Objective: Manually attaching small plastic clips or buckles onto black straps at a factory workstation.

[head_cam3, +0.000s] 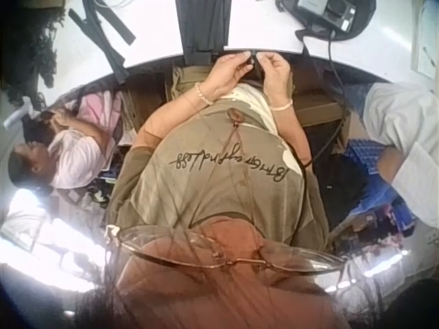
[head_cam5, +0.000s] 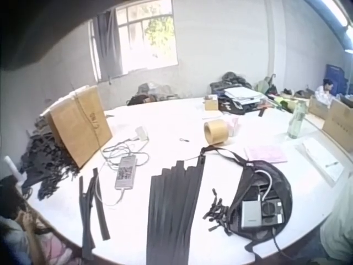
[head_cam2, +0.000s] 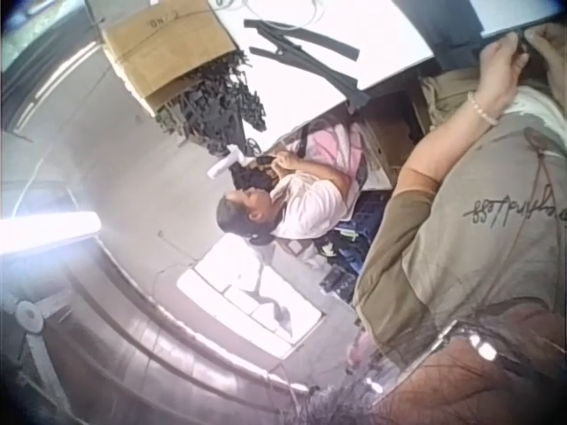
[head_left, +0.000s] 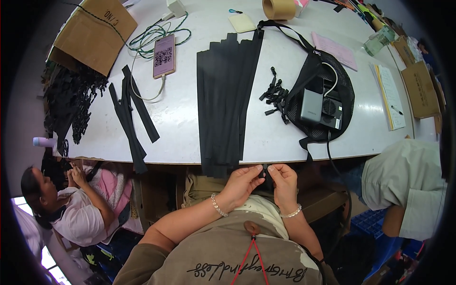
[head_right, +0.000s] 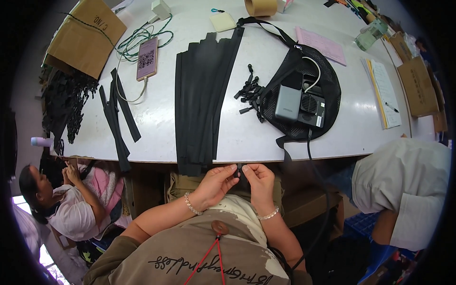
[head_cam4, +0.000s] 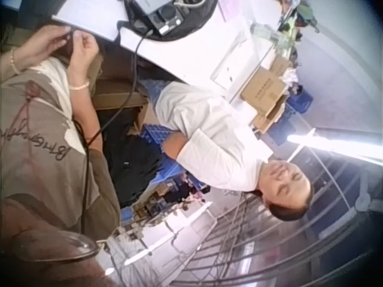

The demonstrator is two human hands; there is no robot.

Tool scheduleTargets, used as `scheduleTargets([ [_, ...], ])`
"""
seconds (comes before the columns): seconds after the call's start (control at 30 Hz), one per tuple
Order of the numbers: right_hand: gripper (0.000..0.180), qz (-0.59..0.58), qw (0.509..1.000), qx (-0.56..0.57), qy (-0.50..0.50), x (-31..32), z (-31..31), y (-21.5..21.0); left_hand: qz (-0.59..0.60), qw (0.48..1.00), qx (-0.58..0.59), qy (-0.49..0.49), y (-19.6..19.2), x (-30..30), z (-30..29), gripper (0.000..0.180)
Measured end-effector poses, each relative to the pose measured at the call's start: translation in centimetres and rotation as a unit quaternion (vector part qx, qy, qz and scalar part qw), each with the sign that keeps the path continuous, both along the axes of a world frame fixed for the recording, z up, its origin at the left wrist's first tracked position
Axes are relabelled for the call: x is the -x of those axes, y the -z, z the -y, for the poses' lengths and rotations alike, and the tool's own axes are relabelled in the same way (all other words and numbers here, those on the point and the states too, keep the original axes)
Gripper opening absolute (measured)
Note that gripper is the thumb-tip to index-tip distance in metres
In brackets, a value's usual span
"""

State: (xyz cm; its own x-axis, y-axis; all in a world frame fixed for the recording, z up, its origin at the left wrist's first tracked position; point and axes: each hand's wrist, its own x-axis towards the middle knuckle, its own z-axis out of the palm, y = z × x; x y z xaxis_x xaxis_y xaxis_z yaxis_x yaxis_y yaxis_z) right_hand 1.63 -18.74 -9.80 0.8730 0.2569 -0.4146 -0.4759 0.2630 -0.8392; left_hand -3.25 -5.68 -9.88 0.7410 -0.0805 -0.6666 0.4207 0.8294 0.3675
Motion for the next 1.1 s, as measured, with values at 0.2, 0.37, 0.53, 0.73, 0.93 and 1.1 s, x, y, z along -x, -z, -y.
scheduleTargets([
  [0.2, 0.006, 0.247, 0.968, 0.032, -0.029, -0.4, 1.1, -4.9, 0.122, 0.990, -0.055, 0.044, -6.4, -0.5, -0.7, 0.016],
  [0.37, 0.012, 0.335, 0.942, 0.016, -0.008, -2.1, -0.6, -6.0, 0.283, 0.918, -0.276, -0.005, -7.6, -2.6, -1.5, 0.011],
  [0.53, 0.013, 0.318, 0.948, -0.009, -0.004, -2.6, -1.4, -6.7, 0.333, 0.890, -0.307, -0.042, -7.7, -3.5, -1.9, 0.011],
  [0.73, 0.012, 0.297, 0.955, -0.007, 0.010, -3.1, -2.3, -6.3, 0.279, 0.915, -0.291, -0.032, -7.4, -3.9, -2.3, 0.013],
  [0.93, 0.010, 0.273, 0.962, -0.009, 0.019, -3.4, -2.4, -6.1, 0.251, 0.925, -0.286, -0.012, -7.6, -4.5, -2.5, 0.017],
  [1.1, 0.009, 0.211, 0.977, -0.036, 0.011, -3.8, -2.2, -5.0, 0.219, 0.954, -0.204, 0.011, -7.3, -4.8, -2.8, 0.018],
])
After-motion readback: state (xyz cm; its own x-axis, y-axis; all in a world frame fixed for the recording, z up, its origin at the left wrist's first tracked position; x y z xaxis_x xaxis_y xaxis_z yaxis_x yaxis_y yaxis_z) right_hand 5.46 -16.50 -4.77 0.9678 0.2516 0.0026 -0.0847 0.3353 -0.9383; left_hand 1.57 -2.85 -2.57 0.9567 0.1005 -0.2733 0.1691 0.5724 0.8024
